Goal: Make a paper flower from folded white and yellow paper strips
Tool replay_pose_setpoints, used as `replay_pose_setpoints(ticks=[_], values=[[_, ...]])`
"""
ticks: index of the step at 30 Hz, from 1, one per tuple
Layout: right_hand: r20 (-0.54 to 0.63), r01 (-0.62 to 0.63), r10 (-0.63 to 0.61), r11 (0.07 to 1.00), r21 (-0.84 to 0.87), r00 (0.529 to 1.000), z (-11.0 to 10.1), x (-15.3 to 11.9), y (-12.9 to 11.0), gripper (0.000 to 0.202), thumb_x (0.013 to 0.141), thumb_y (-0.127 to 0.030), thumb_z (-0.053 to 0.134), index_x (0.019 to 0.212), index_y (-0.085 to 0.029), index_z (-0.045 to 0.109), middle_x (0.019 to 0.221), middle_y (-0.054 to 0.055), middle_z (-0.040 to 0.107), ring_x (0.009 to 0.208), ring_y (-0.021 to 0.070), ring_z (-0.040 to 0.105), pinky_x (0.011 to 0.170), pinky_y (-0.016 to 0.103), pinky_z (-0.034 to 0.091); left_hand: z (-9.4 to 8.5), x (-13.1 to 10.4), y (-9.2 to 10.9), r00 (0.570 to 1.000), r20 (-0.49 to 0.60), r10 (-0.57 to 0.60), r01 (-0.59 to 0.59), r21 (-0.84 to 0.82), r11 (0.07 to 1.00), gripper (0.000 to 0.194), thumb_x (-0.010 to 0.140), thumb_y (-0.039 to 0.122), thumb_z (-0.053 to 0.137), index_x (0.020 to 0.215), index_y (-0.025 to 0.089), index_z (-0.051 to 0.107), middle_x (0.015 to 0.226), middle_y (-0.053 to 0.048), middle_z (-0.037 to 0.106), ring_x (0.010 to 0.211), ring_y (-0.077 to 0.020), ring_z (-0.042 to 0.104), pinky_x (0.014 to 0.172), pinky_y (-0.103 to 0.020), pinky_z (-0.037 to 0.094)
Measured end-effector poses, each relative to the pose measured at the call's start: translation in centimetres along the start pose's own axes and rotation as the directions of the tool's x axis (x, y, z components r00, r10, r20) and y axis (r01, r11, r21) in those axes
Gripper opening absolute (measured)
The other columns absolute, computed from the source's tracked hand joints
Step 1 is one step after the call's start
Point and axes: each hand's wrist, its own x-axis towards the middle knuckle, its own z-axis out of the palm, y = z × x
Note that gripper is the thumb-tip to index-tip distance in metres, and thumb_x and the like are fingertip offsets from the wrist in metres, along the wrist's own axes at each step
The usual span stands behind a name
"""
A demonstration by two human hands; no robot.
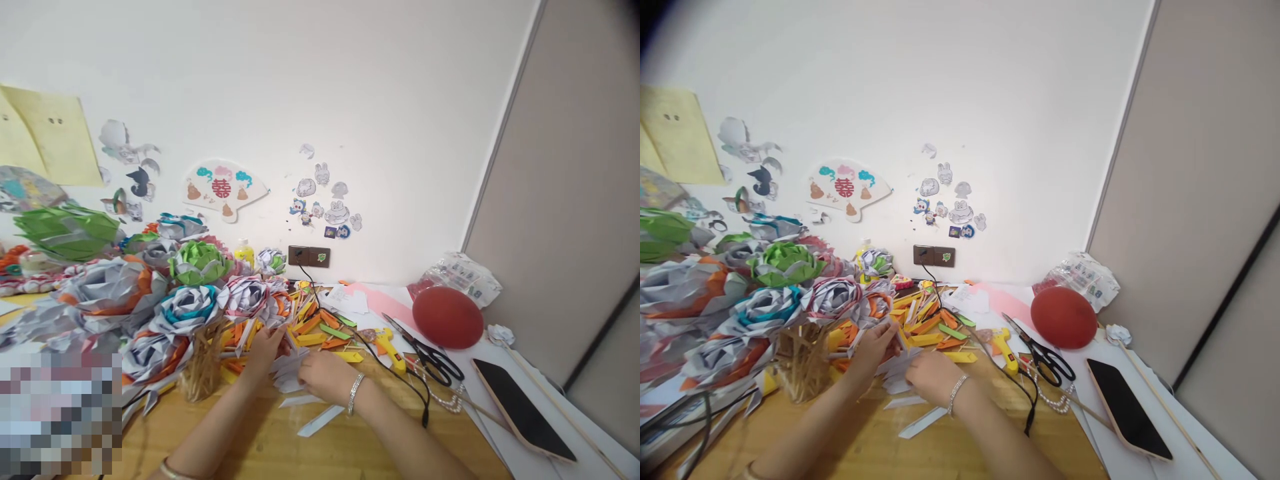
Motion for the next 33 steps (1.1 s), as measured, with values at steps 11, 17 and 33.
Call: replay_pose_setpoints(ticks=[11, 17, 33], values=[[-0.052, -0.202, 0.229, 0.930, 0.308, 0.972, -2.3, -1.4, 2.7, 0.029, 0.072, -0.006, 0.047, 0.088, -0.019, 0.067, 0.079, 0.005, 0.068, 0.073, 0.0164, 0.061, 0.066, 0.024, 0.044, -0.1, 0.3, -0.4, 1.000, 0.023, 0.017, -0.017, -0.007, 1.000, 0.035, 0.064, 0.051, 0.057, 0.057, 0.016, 0.054, 0.040, 0.002, 0.053, 0.036, -0.0111, 0.048, 0.042, -0.021, 0.035], [-0.205, -0.297, 0.566, 0.666, 0.685, 0.798, -4.0, -1.4, 2.7, 0.022, 0.072, -0.011, 0.052, 0.090, -0.018, 0.062, 0.076, 0.002, 0.065, 0.067, 0.0141, 0.060, 0.061, 0.024, 0.046, 1.0, -0.3, -0.8, 0.983, 0.182, 0.031, -0.023, -0.047, 0.999, 0.037, 0.065, 0.053, 0.059, 0.061, 0.017, 0.051, 0.044, 0.003, 0.053, 0.038, -0.0111, 0.049, 0.045, -0.023, 0.040], [-0.206, -0.373, 0.692, 0.587, 0.719, 0.692, -2.5, 0.1, 1.0, 0.014, 0.064, -0.004, 0.057, 0.067, -0.015, 0.065, 0.069, 0.001, 0.059, 0.068, 0.0147, 0.056, 0.065, 0.026, 0.044, 3.0, -1.5, -1.5, 0.932, 0.358, 0.053, -0.016, -0.107, 0.994, 0.041, 0.067, 0.057, 0.059, 0.069, 0.017, 0.049, 0.043, 0.005, 0.053, 0.037, -0.0096, 0.048, 0.044, -0.021, 0.037]])
